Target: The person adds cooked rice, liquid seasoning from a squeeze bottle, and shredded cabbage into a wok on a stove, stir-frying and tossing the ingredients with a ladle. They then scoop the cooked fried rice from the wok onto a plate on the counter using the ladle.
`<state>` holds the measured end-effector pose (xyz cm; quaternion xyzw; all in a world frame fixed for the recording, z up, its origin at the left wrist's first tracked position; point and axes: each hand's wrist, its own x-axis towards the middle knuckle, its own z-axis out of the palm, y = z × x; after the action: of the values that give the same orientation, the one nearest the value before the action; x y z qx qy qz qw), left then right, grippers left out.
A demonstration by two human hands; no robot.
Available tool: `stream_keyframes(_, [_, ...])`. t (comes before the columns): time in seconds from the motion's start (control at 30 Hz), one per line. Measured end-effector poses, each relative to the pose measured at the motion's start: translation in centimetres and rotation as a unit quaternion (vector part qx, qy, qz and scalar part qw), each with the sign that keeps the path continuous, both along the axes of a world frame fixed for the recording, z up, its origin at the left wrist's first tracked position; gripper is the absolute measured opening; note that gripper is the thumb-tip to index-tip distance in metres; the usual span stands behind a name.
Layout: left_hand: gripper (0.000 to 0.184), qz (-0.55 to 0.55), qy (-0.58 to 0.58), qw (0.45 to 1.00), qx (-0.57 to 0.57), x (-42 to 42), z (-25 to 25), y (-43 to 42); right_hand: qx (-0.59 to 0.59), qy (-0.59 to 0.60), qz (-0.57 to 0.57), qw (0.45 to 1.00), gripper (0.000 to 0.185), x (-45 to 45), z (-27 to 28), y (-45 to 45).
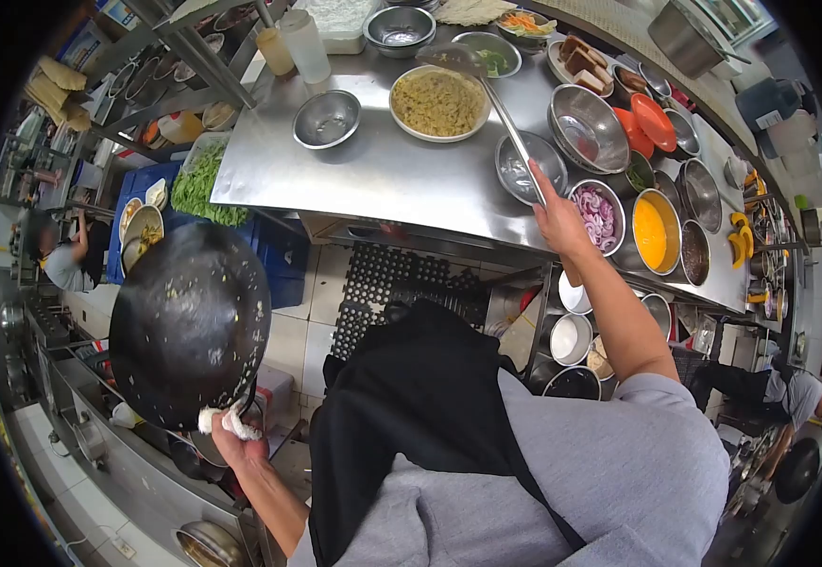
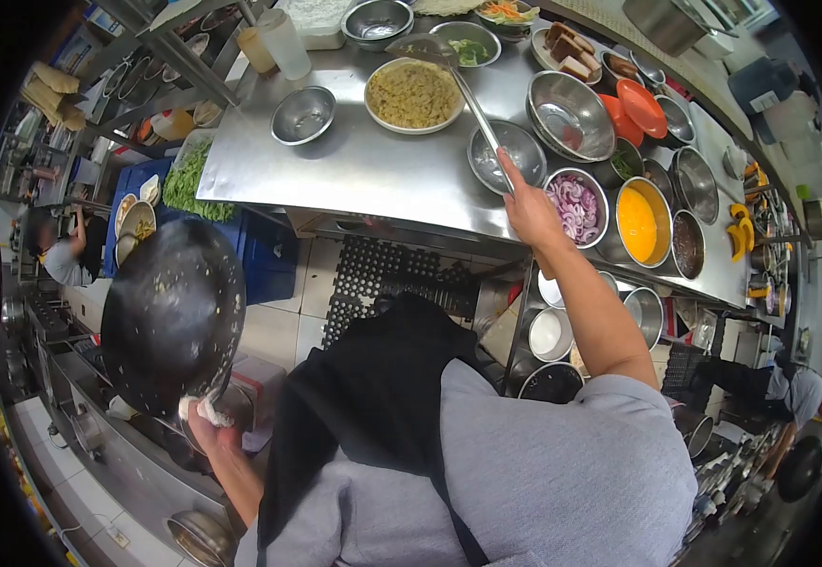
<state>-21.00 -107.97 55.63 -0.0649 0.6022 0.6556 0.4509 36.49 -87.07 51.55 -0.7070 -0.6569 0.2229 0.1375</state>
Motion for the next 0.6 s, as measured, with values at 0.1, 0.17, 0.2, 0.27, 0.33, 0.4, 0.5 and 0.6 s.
stream_keyframes(0.1, [0.015, -0.062, -0.018, 0.997, 0.041, 0.4, -0.2, 2.3, 0.005, 0.014, 0.025, 1.000, 0.080, 1.3, 0.5, 0.2])
stream_keyframes(0.17, [0.015, -0.152, -0.009, 0.987, 0.040, -0.6, -1.6, 3.7, 0.046, 0.049, 0.068, 0.995, 0.081, 2.9, -0.5, 1.5])
stream_keyframes(0.2, [0.015, -0.140, 0.004, 0.990, 0.021, 0.4, -0.9, 5.2, 0.036, 0.028, 0.043, 0.998, 0.080, 2.2, 0.3, 1.4])
stream_keyframes(0.27, [0.015, -0.131, 0.023, 0.991, 0.003, 2.7, -0.3, 8.2, 0.011, 0.016, 0.004, 1.000, 0.079, 0.2, 2.2, 0.8])
stream_keyframes(0.33, [0.013, -0.166, 0.019, 0.986, 0.023, 3.3, -0.6, 10.6, -0.018, 0.037, -0.012, 0.999, 0.077, -1.5, 4.3, 0.4])
stream_keyframes(0.4, [0.010, -0.180, 0.042, 0.983, 0.013, 5.8, 0.5, 13.1, 0.048, 0.112, 0.083, 0.989, 0.077, -1.3, 4.3, 0.9])
stream_keyframes(0.5, [0.010, -0.190, 0.056, 0.980, 0.023, 8.1, 1.2, 16.1, 0.042, 0.156, 0.183, 0.970, 0.078, -1.9, 6.6, 2.3])
stream_keyframes(0.6, [0.013, -0.202, 0.064, 0.977, 0.034, 11.1, 2.6, 17.9, 0.009, 0.082, 0.209, 0.974, 0.079, -4.7, 8.0, 3.3])
